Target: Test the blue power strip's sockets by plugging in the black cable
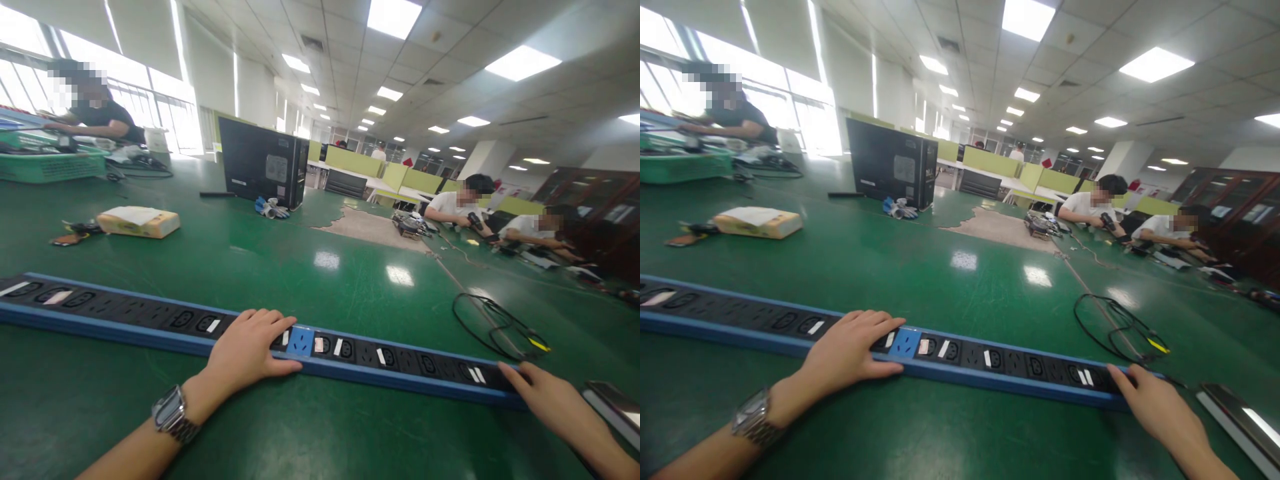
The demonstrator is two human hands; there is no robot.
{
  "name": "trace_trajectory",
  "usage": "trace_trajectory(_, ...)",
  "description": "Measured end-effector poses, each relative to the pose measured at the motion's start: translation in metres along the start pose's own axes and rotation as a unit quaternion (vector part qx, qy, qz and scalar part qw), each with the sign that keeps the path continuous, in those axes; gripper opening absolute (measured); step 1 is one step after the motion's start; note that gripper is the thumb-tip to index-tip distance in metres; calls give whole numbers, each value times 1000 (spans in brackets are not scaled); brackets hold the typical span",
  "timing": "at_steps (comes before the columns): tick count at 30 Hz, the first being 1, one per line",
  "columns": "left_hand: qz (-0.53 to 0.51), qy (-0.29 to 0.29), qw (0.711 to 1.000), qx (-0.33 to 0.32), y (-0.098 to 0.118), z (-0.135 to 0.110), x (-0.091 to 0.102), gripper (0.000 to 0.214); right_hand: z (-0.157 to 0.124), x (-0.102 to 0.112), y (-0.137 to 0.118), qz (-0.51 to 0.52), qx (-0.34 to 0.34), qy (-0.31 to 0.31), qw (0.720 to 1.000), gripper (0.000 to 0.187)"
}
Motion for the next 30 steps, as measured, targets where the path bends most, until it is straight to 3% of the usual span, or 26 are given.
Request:
trace_trajectory(2, 1, 6, 1000, -2, 0, 0, 0, 69, 5, 15, -5, 0, -7, -29, 1000, 52)
trace_trajectory(4, 2, 8, 1000, -6, 1, 0, 0, 69, 9, 39, -14, -9, -34, -11, 999, 54)
trace_trajectory(6, 3, 9, 1000, -9, 1, 0, 0, 70, 10, 62, -34, 2, -55, 18, 998, 55)
trace_trajectory(8, 5, 8, 1000, -9, 0, 0, -1, 71, 3, 70, -64, 57, -37, -8, 998, 55)
trace_trajectory(11, 6, 6, 1000, -8, -1, 0, -2, 71, -14, 57, -112, 114, 30, -101, 988, 51)
trace_trajectory(14, 1, 8, 1000, -8, 0, 0, -1, 71, -24, 38, -135, 99, 51, -138, 984, 48)
trace_trajectory(26, -5, 3, 1000, 6, 2, -1, 3, 70, -22, 26, -141, 21, 73, -126, 989, 44)
trace_trajectory(30, -9, -2, 1000, 11, 3, -1, 4, 69, -28, 24, -148, -33, 83, -82, 993, 40)
Point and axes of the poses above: each hand's wrist, its own z-axis towards the middle knuckle, its own x-axis out of the back of the hand, y = z × x, the point moved 5 cm from there along z, towards the middle knuckle, and after that the axes turned 14 degrees about y, right-handed, at the moved point
